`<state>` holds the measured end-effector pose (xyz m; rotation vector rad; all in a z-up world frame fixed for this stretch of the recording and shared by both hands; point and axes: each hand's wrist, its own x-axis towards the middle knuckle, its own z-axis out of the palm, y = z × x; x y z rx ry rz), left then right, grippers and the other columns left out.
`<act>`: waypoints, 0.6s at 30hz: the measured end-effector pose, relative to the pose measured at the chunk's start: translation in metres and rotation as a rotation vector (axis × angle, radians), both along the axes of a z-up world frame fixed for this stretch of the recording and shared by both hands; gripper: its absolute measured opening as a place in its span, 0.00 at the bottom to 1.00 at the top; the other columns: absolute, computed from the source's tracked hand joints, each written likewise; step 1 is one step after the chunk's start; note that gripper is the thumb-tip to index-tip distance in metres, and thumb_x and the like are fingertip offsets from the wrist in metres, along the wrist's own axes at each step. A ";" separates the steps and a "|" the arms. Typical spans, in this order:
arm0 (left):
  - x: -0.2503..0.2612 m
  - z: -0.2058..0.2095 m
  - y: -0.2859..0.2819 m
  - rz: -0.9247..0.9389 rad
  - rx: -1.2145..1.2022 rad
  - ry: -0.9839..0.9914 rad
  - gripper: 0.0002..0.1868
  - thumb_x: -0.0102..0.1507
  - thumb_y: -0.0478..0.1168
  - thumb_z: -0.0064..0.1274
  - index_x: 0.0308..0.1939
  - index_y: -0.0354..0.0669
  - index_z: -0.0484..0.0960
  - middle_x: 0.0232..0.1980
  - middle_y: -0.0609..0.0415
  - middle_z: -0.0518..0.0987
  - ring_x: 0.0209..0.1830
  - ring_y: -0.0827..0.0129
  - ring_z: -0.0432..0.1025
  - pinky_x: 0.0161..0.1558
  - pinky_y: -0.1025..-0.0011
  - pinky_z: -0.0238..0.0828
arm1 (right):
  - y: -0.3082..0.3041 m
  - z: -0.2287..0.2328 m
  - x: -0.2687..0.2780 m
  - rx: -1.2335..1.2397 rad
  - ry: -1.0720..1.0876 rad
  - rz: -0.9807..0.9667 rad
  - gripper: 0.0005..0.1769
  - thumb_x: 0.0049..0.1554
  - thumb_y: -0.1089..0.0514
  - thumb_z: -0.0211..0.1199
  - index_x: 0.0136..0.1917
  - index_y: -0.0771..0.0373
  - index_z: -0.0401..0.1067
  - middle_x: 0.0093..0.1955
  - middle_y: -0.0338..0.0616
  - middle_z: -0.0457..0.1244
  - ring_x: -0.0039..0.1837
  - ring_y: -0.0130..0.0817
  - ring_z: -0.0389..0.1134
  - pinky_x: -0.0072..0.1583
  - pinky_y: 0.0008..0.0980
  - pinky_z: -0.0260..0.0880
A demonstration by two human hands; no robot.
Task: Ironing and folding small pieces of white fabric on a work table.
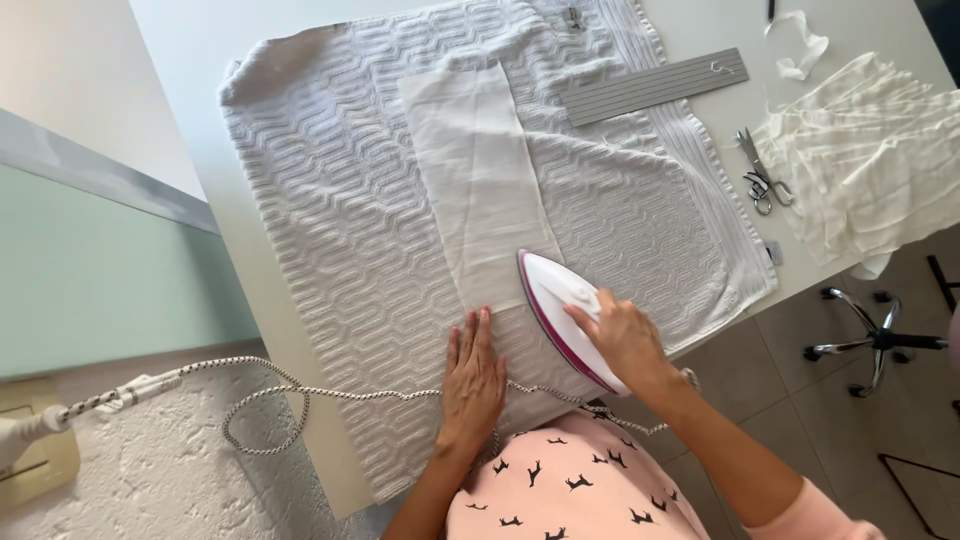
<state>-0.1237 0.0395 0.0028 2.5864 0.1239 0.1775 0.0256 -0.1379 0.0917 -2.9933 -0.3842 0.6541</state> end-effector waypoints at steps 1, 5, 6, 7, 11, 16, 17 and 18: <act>0.001 0.006 0.001 0.023 -0.044 -0.054 0.35 0.69 0.41 0.38 0.78 0.30 0.47 0.80 0.43 0.58 0.82 0.55 0.49 0.79 0.55 0.35 | -0.006 0.005 0.000 0.043 -0.001 0.000 0.32 0.62 0.30 0.50 0.47 0.64 0.68 0.33 0.59 0.68 0.36 0.52 0.72 0.39 0.49 0.74; 0.000 -0.002 0.000 0.052 -0.079 -0.022 0.36 0.70 0.43 0.37 0.78 0.32 0.44 0.81 0.48 0.56 0.83 0.61 0.45 0.81 0.59 0.29 | -0.005 0.009 0.010 0.158 -0.037 -0.001 0.31 0.62 0.35 0.54 0.43 0.69 0.68 0.29 0.58 0.66 0.30 0.48 0.71 0.34 0.45 0.72; -0.002 0.002 0.000 0.043 -0.085 -0.015 0.36 0.70 0.43 0.37 0.78 0.32 0.44 0.81 0.48 0.56 0.83 0.61 0.45 0.81 0.59 0.29 | -0.005 0.011 0.009 0.152 -0.032 -0.011 0.31 0.62 0.35 0.54 0.43 0.69 0.68 0.29 0.58 0.66 0.30 0.48 0.71 0.34 0.45 0.72; -0.001 0.004 0.001 0.040 -0.086 -0.036 0.36 0.70 0.42 0.39 0.78 0.31 0.46 0.81 0.47 0.56 0.83 0.60 0.46 0.81 0.58 0.32 | -0.001 0.013 0.012 0.168 -0.010 -0.017 0.31 0.62 0.36 0.54 0.44 0.70 0.68 0.29 0.56 0.66 0.29 0.45 0.70 0.32 0.43 0.72; 0.000 0.010 0.003 0.041 -0.092 -0.087 0.35 0.68 0.40 0.41 0.77 0.30 0.49 0.80 0.45 0.59 0.82 0.58 0.49 0.80 0.56 0.38 | -0.007 0.025 0.010 0.158 0.057 -0.055 0.28 0.62 0.38 0.55 0.44 0.67 0.69 0.26 0.52 0.66 0.25 0.38 0.68 0.29 0.38 0.71; -0.002 0.018 0.003 0.039 -0.114 -0.075 0.35 0.68 0.39 0.43 0.76 0.30 0.50 0.79 0.45 0.60 0.81 0.57 0.51 0.80 0.56 0.39 | 0.004 0.017 0.019 0.266 0.101 -0.094 0.31 0.61 0.36 0.56 0.40 0.70 0.68 0.27 0.54 0.64 0.28 0.43 0.66 0.34 0.43 0.68; 0.003 0.018 0.007 0.033 -0.124 -0.082 0.35 0.68 0.39 0.43 0.76 0.31 0.50 0.80 0.45 0.59 0.81 0.56 0.51 0.80 0.55 0.39 | 0.009 0.015 0.026 0.303 0.133 -0.082 0.32 0.60 0.36 0.56 0.38 0.69 0.67 0.24 0.49 0.62 0.25 0.35 0.62 0.29 0.40 0.65; 0.003 0.019 0.006 0.039 -0.119 -0.088 0.35 0.68 0.39 0.43 0.76 0.31 0.50 0.80 0.45 0.59 0.81 0.56 0.51 0.80 0.55 0.39 | 0.013 0.023 0.023 0.308 0.128 -0.075 0.32 0.60 0.36 0.56 0.38 0.69 0.67 0.24 0.49 0.62 0.25 0.35 0.62 0.29 0.40 0.65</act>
